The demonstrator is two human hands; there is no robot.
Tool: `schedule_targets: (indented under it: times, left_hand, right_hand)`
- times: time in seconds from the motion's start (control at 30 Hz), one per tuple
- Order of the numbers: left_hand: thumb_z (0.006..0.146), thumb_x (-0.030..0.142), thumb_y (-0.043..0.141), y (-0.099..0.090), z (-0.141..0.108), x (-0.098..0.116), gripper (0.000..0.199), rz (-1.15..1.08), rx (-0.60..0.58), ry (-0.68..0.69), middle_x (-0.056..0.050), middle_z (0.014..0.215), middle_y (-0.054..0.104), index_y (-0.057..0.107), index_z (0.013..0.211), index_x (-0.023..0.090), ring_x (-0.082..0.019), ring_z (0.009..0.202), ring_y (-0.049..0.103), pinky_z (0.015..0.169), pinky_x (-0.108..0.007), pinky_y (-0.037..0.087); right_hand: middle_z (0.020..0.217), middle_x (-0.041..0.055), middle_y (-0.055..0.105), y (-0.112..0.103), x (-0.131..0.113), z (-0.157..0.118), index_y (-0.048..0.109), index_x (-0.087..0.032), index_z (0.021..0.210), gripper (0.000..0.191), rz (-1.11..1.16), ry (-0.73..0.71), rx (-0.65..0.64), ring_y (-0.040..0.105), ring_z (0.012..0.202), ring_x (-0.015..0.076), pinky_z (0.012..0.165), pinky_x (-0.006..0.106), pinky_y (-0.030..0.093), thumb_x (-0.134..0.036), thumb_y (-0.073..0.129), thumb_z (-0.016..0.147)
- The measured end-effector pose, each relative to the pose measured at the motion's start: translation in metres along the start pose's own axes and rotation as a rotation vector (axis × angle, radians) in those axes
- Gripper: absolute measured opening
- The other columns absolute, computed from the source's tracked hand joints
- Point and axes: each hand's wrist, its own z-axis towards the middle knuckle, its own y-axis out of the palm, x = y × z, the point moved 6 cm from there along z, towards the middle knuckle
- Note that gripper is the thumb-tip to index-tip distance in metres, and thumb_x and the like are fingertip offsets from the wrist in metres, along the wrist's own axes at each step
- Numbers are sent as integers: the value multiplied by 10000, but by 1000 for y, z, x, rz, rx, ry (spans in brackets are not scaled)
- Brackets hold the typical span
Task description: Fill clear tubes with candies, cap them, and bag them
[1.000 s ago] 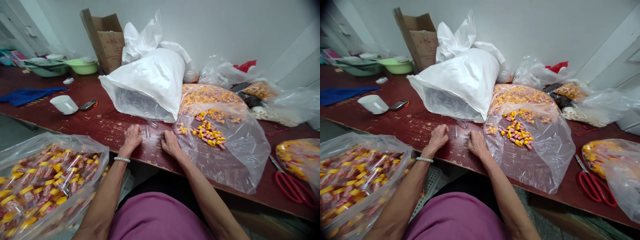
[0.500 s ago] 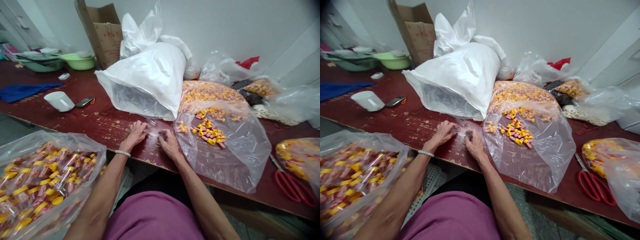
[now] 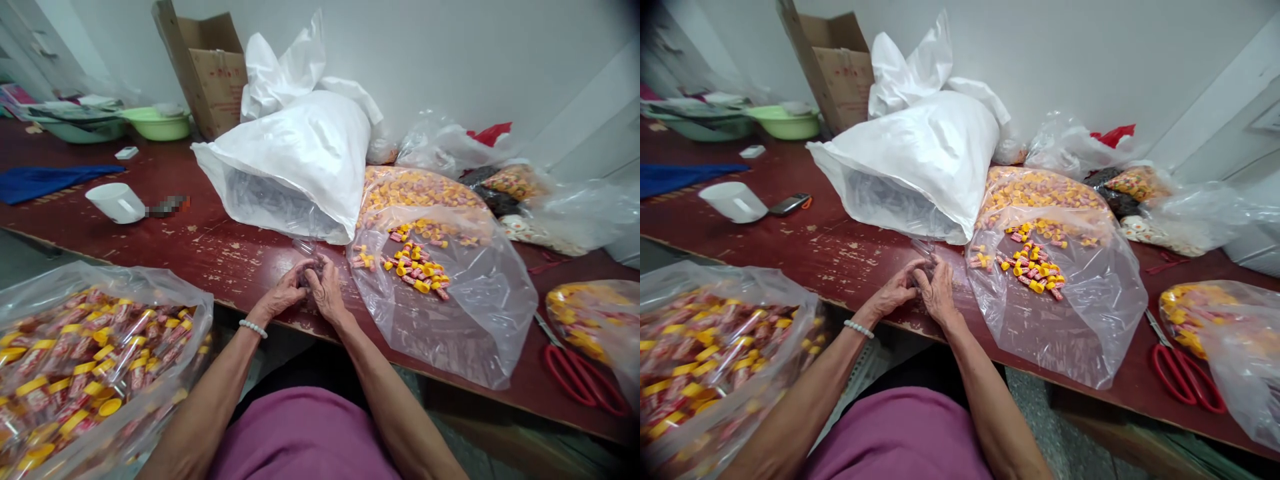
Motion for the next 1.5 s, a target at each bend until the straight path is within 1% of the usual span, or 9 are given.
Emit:
schedule_targets:
  times: [0.27,0.4,0.57,0.7,0.9,1.1,1.23,1.37,1.5]
  left_hand:
    - [614,53,606,7,1,6,804,141,-160,40,-111,1330,498,365,1359,229,-230,1157,526,958,-360,441]
    - [626,74,613,13,0,11,804,221,-210,44,-114,1300,526,354,1373,220,-243,1185,514,994,-396,416]
    - [575,160,733,12,2,7,678,245,-65,60,-97,1180,611,528,1218,230,-269,1108,567,951,-393,458]
    - [550,200,783,22,4,-2,731,208,-58,51,-113,1142,623,498,1223,221,-283,1099,573,927,-388,469]
    - [632,199,733,42,6,-7,749,76,-38,24,-138,1185,600,343,1271,208,-243,1075,594,952,-401,448]
    - [557,256,762,36,11,-15,532,160,194,17,-118,1015,667,549,1033,149,-246,894,645,822,-381,521]
    - [616,201,677,46,8,-1,454,423,169,122,-74,972,662,562,1054,169,-219,864,637,811,-358,516]
    - [627,98,575,64,7,10,601,629,33,146,-60,995,645,452,1209,180,-206,911,628,863,-360,487]
    - [610,92,584,66,10,6,591,631,36,136,-84,1011,642,413,1171,166,-214,951,623,872,-369,479]
  right_hand:
    - [1405,128,365,-5,2,-7,161,-194,1442,630,-266,-129,-129,360,1257,256,1037,478,287,-464,366,912]
    - [1401,132,377,-14,6,-12,148,-198,1447,642,-351,-182,-133,360,1261,265,1029,486,287,-438,397,905]
    - [1308,130,477,-30,11,-22,253,-177,1404,623,-384,-199,-200,441,1178,256,994,444,338,-442,465,882]
    - [1329,129,468,-38,11,-29,242,-158,1406,631,-382,-221,-236,472,1140,245,1003,435,338,-453,456,890]
    - [1463,182,291,-39,12,-32,93,-125,1455,779,-411,-223,-246,330,1309,288,1056,486,286,-499,447,871]
    - [1473,196,281,-39,-4,-39,119,-71,1454,770,-393,-216,-210,255,1371,269,1094,460,275,-462,448,879]
    - [1385,118,438,-89,-17,-36,333,-172,1390,523,-326,-278,45,378,1295,199,1060,379,344,-348,442,910]
    - [1092,112,618,-173,31,-24,588,-160,1129,290,-539,-74,390,531,1040,210,928,378,410,-187,419,895]
    - [1043,100,657,-203,94,-12,651,-185,1044,230,-851,94,222,520,968,240,860,379,380,-255,515,872]
